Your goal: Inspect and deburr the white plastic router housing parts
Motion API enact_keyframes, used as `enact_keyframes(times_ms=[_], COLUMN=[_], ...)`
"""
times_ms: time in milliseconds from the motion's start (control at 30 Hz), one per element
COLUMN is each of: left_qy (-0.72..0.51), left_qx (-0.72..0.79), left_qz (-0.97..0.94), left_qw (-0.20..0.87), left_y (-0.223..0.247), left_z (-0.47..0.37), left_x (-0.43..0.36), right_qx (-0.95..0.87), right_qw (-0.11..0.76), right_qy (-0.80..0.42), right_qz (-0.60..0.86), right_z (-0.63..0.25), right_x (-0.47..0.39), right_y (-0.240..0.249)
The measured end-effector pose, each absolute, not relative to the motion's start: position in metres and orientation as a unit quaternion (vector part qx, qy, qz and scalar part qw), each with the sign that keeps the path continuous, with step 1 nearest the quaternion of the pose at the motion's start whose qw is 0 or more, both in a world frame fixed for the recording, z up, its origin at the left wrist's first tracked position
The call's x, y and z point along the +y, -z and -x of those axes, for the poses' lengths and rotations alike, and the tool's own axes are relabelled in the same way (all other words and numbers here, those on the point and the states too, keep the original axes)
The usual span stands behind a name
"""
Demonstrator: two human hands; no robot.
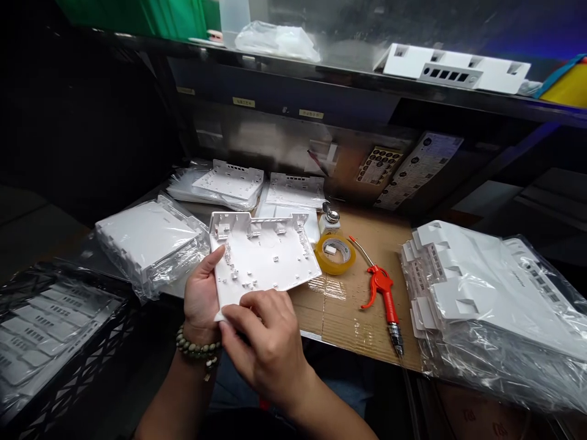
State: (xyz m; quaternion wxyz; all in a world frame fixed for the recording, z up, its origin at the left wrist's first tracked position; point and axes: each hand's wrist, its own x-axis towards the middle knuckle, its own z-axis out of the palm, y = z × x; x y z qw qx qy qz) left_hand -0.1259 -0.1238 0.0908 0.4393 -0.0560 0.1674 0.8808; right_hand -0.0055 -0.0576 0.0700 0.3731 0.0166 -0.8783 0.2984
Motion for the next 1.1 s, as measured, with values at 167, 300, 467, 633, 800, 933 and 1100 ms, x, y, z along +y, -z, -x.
enact_keyframes(times_ms=[167,300,467,633,800,933,1100], left_qy=[-0.891,-0.886,-0.916,-0.908,-0.903,-0.89,-0.872], left_qx=[0.2,0.152,0.114,0.119,0.152,0.132,0.08], left_qz=[0.11,0.104,0.066,0.064,0.087,0.071,-0.067], left_qw=[0.392,0.426,0.38,0.396,0.393,0.431,0.479], left_y=[-0.087,-0.08,-0.068,-0.06,-0.054,-0.043,-0.028], left_z=[0.138,0.159,0.171,0.165,0.166,0.169,0.173], left_x=[-0.137,-0.162,-0.176,-0.174,-0.177,-0.18,-0.187], right_qx=[-0.875,-0.801,-0.802,-0.819,-0.828,-0.825,-0.84], right_qw=[0.383,0.492,0.488,0.475,0.459,0.47,0.448], right_qy=[-0.294,-0.257,-0.235,-0.251,-0.271,-0.253,-0.238], right_qz=[0.042,0.225,0.253,0.202,0.175,0.187,0.19], right_z=[-0.008,-0.04,-0.06,-0.049,-0.048,-0.051,-0.052], right_x=[-0.025,0.032,0.046,0.024,0.019,0.019,0.037], right_y=[-0.065,-0.061,-0.058,-0.054,-0.051,-0.045,-0.038])
